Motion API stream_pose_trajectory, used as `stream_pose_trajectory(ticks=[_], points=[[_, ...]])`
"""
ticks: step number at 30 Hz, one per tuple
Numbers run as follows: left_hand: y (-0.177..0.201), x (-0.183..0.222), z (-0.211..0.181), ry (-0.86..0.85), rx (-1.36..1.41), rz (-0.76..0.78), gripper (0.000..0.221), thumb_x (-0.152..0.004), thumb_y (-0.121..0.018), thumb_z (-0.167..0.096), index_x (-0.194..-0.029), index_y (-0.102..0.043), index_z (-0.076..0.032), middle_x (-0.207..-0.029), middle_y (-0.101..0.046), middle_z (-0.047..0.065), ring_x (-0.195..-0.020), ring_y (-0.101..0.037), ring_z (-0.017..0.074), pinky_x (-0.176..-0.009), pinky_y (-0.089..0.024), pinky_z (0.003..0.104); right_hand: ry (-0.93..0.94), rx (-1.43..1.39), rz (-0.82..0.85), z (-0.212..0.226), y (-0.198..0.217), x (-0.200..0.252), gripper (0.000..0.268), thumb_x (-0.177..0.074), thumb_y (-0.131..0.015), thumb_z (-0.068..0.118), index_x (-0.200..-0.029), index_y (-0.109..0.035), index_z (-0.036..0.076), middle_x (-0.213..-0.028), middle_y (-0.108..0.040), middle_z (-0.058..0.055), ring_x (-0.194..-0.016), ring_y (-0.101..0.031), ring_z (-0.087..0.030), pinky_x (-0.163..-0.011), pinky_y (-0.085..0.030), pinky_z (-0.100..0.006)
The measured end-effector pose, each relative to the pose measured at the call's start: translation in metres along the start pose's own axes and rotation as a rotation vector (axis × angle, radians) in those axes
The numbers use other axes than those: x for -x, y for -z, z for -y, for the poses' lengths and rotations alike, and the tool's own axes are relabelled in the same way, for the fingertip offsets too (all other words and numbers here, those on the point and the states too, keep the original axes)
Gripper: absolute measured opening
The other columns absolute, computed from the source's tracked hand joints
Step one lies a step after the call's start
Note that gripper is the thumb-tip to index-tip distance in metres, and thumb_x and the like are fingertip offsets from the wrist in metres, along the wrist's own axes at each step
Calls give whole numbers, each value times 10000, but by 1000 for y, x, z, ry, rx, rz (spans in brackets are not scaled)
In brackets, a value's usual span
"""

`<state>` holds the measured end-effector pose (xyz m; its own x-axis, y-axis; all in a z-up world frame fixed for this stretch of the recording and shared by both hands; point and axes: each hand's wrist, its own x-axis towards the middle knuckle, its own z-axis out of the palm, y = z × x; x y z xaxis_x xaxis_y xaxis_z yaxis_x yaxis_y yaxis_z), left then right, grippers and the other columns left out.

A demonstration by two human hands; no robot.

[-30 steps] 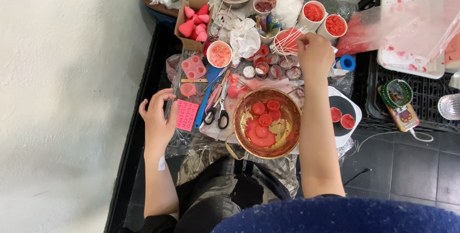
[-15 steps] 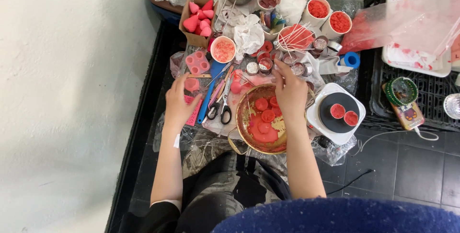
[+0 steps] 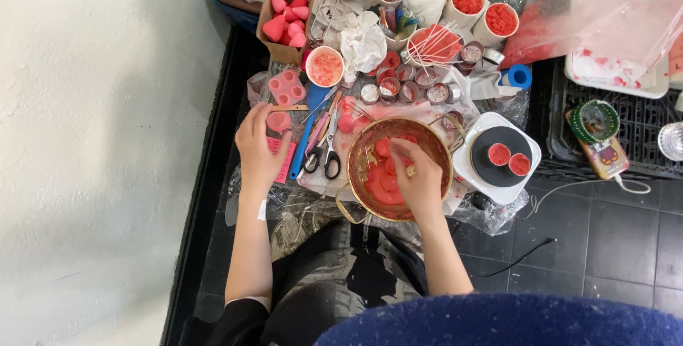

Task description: The recorder is trimming red wax petals with scissors and assembling them into small metal containers to create decorative wax roses.

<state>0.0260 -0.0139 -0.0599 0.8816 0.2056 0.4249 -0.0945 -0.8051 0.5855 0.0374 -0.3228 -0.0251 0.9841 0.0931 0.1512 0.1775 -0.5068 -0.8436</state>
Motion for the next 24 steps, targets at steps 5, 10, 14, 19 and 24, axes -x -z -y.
stream_pose_trajectory(ticks=[5,10,14,19,24], points=[[-3,9,-49,-103,-124,-100,544,-853,-808,-220,-1330,-581,-87,-1456,-490,177,-1406,-389,428,-1152,-280,520,153,77,-107,13,6,0,506,-809,-465,-205,-1226,-661,6,-1350,-679,-167,-1283,-652,-319,-1065,-532,-389],[-11,30,-63,-153,199,74,395,-933,-728,-133,-1313,-631,-86,-1422,-585,92,-1387,-510,326,-1175,-361,456,39,36,-141,8,4,0,221,-959,-684,-7,-1172,-687,50,-1176,-738,-83,-1131,-727,-242,-992,-558,-350],[-15,36,-67,-130,304,177,333,-936,-713,-102,-1261,-643,-93,-1288,-680,62,-1234,-610,272,-1077,-406,413,86,273,-74,12,-8,-11,150,-852,-791,173,-970,-752,90,-975,-711,-101,-922,-652,-304,-799,-532,-414],[-12,38,-67,-160,278,184,276,-922,-733,-112,-1192,-674,-106,-1224,-707,47,-1161,-643,248,-1029,-417,398,14,391,101,7,-31,-20,189,-815,-795,297,-889,-758,126,-884,-700,-77,-911,-669,-295,-728,-533,-441],[-8,39,-64,-126,300,235,264,-919,-728,-110,-1178,-680,-106,-1208,-710,42,-1141,-650,244,-1016,-423,391,37,211,124,-18,-18,-20,148,-893,-741,192,-1002,-764,96,-986,-748,-103,-874,-707,-252,-767,-548,-372]])
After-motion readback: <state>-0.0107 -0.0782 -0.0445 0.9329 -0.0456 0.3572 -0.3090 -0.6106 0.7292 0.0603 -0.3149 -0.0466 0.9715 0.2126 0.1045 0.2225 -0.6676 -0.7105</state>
